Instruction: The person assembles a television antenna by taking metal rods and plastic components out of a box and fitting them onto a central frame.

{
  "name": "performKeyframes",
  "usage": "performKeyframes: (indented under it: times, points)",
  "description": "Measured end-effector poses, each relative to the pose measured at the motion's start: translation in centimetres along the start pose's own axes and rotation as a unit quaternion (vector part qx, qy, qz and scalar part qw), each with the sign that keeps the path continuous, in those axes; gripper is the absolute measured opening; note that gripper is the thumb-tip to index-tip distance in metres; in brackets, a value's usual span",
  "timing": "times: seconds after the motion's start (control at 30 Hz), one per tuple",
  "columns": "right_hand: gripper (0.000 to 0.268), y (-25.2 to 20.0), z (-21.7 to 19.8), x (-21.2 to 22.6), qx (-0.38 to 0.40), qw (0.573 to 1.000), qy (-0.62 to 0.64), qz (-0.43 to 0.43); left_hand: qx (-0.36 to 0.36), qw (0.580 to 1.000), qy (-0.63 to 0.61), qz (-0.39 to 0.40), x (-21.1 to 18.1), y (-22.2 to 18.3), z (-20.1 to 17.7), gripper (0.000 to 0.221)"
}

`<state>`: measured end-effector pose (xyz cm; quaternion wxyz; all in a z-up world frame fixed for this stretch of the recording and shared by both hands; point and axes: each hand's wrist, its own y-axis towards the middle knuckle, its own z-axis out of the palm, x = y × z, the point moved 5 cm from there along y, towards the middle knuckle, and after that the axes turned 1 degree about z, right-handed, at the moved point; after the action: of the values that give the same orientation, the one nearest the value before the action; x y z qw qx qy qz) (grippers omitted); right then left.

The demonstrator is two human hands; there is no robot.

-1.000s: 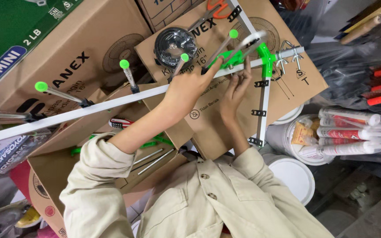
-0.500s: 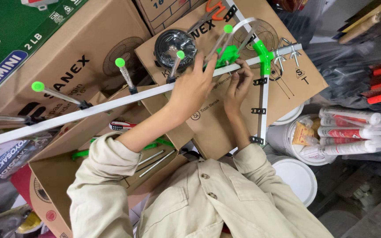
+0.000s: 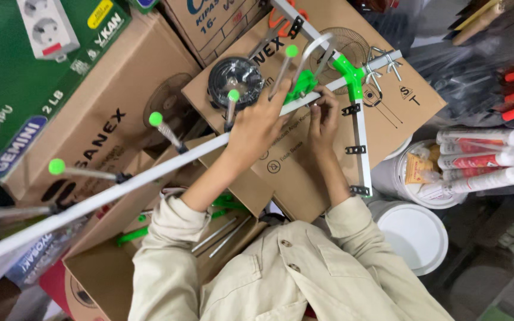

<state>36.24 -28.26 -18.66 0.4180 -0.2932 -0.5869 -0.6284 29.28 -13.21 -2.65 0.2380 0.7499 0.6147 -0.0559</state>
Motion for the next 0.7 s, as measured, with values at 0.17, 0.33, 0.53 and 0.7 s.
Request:
performKeyframes:
  times: [0.17,0.33,0.53,0.7]
  points:
    - [0.019,-0.3,0.3,2.2,0.005,0.999,-0.038,-0.018,-0.001,1.0,0.005,-0.01,-0.7,-1.9,-2.9,0.079]
    - [0.02,1.5,0.8,6.2,0.026,0.997,-0.002,-0.069,-0.022,0.999,0.015,-0.018,-4.4,-1.3,-7.5,0.088]
    - [0.022,3.4,0.5,10.6,0.031,0.997,0.049,-0.058,0.006,0.998,0.031,-0.054,-7.0,0.3,-10.5,0.094]
    - [0.021,2.4,1.0,12.8,0.056,0.996,0.012,-0.075,0.037,0.995,-0.002,-0.091,-7.0,-0.7,-12.0,0.099]
